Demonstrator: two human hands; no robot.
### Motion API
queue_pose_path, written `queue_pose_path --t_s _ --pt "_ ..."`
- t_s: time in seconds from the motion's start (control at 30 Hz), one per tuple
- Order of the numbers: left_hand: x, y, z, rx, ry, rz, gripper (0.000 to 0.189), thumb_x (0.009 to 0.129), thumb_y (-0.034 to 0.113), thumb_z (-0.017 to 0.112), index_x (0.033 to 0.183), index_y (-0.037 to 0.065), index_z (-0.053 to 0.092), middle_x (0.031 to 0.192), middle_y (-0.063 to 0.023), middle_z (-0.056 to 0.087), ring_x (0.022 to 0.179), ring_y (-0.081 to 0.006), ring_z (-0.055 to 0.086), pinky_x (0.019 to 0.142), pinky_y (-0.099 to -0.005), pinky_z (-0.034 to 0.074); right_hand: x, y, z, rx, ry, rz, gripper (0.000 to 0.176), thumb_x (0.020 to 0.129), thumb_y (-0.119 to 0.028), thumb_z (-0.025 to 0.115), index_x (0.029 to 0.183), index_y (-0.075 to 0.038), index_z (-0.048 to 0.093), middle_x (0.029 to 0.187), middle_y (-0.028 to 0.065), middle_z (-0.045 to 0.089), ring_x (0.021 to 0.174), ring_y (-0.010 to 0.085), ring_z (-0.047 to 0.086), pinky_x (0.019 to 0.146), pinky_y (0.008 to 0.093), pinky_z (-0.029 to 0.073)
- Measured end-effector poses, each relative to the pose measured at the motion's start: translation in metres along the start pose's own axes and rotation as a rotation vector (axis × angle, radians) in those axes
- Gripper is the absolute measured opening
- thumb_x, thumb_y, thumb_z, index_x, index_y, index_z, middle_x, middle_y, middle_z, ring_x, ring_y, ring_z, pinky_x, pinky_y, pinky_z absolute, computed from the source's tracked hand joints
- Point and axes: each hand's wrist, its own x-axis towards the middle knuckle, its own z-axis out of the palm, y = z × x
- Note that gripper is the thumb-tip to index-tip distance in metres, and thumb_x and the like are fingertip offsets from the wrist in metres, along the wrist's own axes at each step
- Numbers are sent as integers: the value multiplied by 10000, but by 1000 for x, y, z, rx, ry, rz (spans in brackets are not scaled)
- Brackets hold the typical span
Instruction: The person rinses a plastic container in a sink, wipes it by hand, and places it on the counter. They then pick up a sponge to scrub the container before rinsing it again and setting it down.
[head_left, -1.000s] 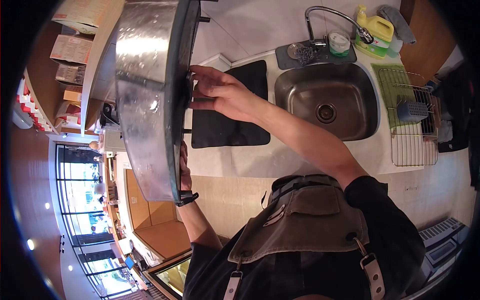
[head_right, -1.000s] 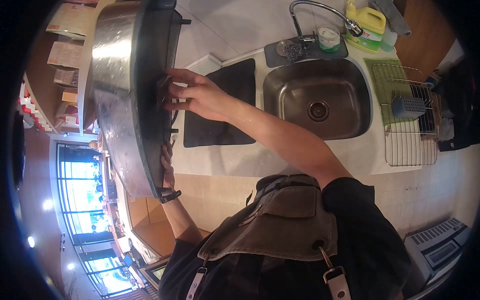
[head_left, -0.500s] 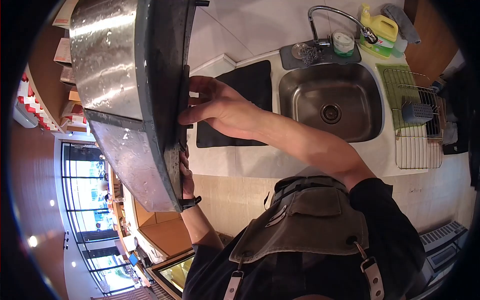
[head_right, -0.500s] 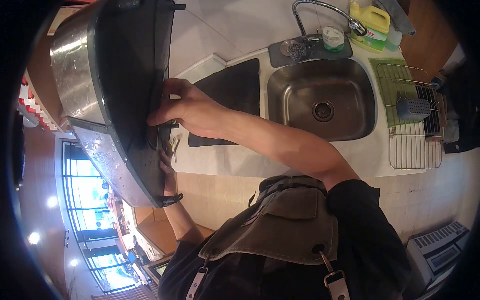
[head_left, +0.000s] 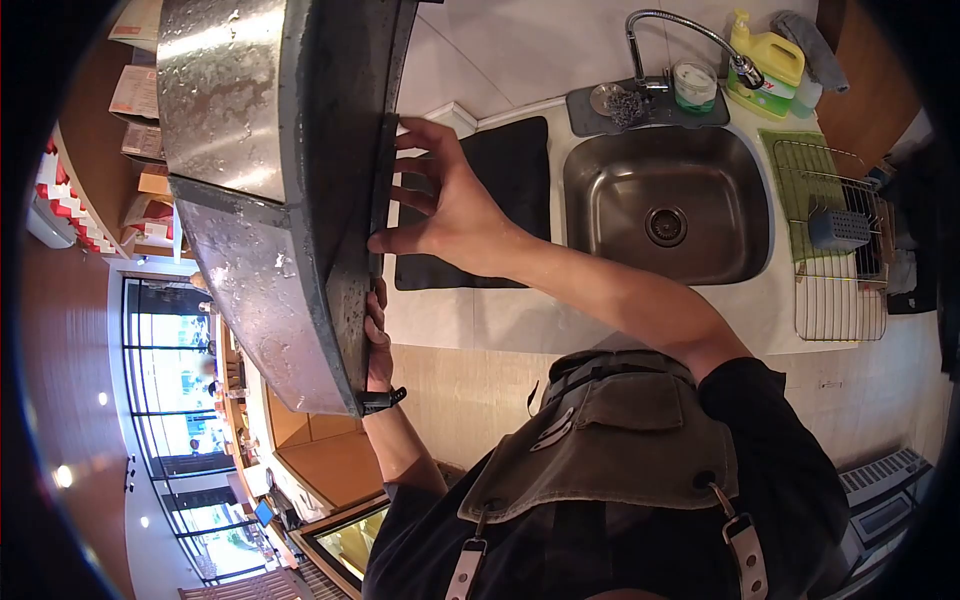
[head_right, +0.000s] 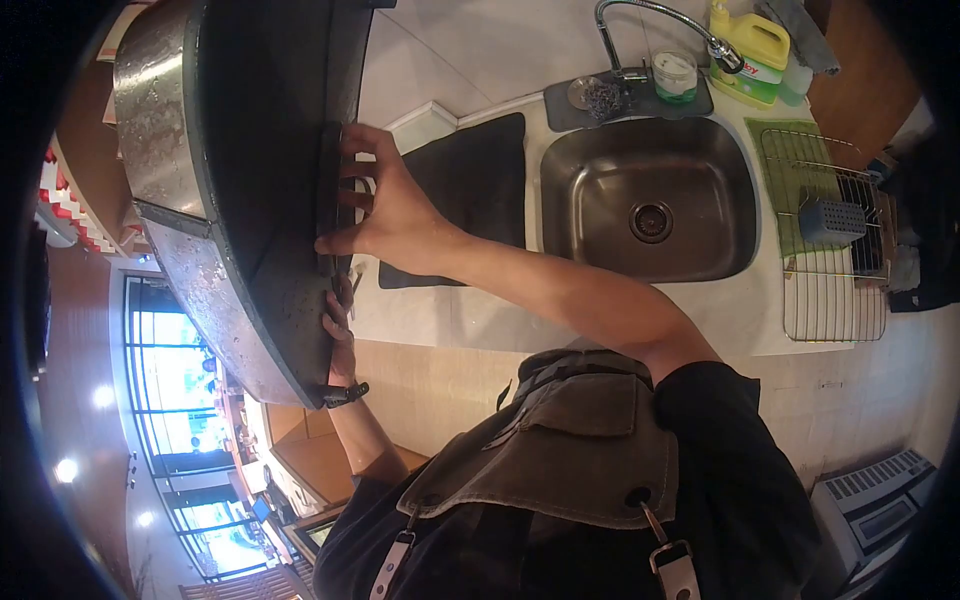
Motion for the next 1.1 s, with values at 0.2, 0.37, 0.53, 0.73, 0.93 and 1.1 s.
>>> queue_pose_path --t_s 0.2,0.37,0.53,0.73,0.93,1.1 --pt "2 -4 5 10 37 79 812 968 315 656 1595 60 206 1615 -220 120 1415 -504 377 1123 -544 478 13 -8 -16 -54 -112 72 1243 671 53 896 1590 -165 88 1413 172 377 1222 277 560 1069 441 526" --pt "4 -1 0 17 61 135 801 969 322 653 1593 61 222 1617 -235 147 1440 -472 356 1127 -526 479 5 4 -12 206 -53 267 1274 684 20 901 1595 -141 25 1397 217 400 1217 297 567 1020 448 562" --pt "-4 19 -26 89 58 170 782 965 293 655 1588 61 244 1619 -246 151 1427 -478 371 1130 -515 479 -8 11 -2 -20 -104 290 1274 707 -14 885 1569 -64 -52 1293 213 491 1142 284 606 977 426 576" --pt "-4 12 -19 -6 98 129 784 963 306 653 1585 53 247 1608 -245 160 1410 -482 398 1123 -530 482 -6 8 -9 -66 -68 213 1296 682 -20 903 1574 -95 -34 1330 233 486 1139 296 610 953 430 584" --pt "4 -3 -7 -12 109 95 841 947 306 677 1592 46 203 1585 -249 187 1414 -471 401 1116 -541 483 11 -1 -27 83 -16 170 1215 698 80 834 1597 -156 52 1381 249 436 1152 318 616 953 458 599" --pt "7 -8 -4 14 131 120 778 974 299 650 1558 -16 245 1553 -316 240 1381 -497 428 1093 -500 511 12 -8 -30 49 -67 170 1104 728 114 787 1595 -177 169 1401 242 413 1171 298 617 969 443 598"
